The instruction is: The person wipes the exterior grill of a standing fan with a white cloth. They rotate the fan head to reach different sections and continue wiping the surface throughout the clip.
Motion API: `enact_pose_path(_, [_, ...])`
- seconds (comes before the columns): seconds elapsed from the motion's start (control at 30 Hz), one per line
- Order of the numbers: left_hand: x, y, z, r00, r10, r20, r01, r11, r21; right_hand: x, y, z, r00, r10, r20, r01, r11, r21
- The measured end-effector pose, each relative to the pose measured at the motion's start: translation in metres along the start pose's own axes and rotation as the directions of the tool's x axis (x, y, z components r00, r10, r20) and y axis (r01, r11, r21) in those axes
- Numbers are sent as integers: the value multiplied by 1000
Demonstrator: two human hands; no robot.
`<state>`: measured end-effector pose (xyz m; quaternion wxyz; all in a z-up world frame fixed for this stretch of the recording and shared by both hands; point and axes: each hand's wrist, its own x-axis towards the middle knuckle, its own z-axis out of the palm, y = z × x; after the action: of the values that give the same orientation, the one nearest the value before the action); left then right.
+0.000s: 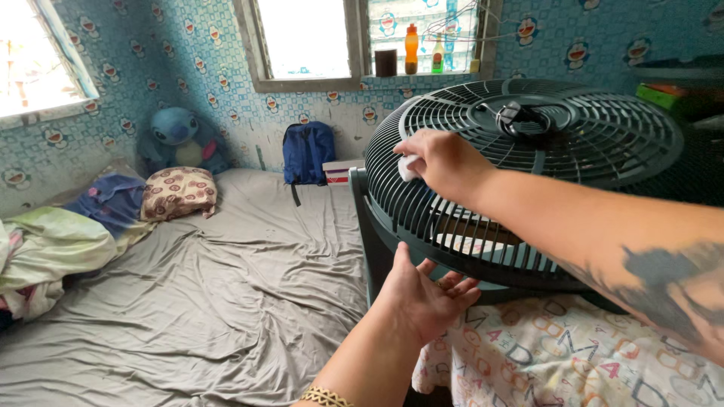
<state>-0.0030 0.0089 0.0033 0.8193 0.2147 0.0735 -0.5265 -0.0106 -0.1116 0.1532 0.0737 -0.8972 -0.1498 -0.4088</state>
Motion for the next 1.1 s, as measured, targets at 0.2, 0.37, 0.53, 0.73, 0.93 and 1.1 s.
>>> enact_pose_path(0.2, [0,17,-1,995,79,65,-79,997,-9,-62,-44,-11,987,-142,78,135,987,85])
enact_pose_path(0.37, [-24,16,11,994,110,19,-110,994,6,-34,-28,-29,975,-146,166,148,989,-2])
enact_pose_path(0.53, [-6,22,-3,996,92,-3,-92,996,5,-22,-16,-38,996,4,90,7,993,-115])
enact_pose_path(0.73, [2,51,-13,977,-23,212,37,997,-62,-68,-69,9,964,-236,121,246,966,-76])
enact_pose_path(0.93, [-7,61,-6,992,9,128,-24,992,120,-39,-48,-19,992,-118,46,124,976,-181])
enact_pose_path(1.1, [-9,55,-2,991,27,131,-41,994,103,-50,-46,-33,998,-32,53,35,998,-58])
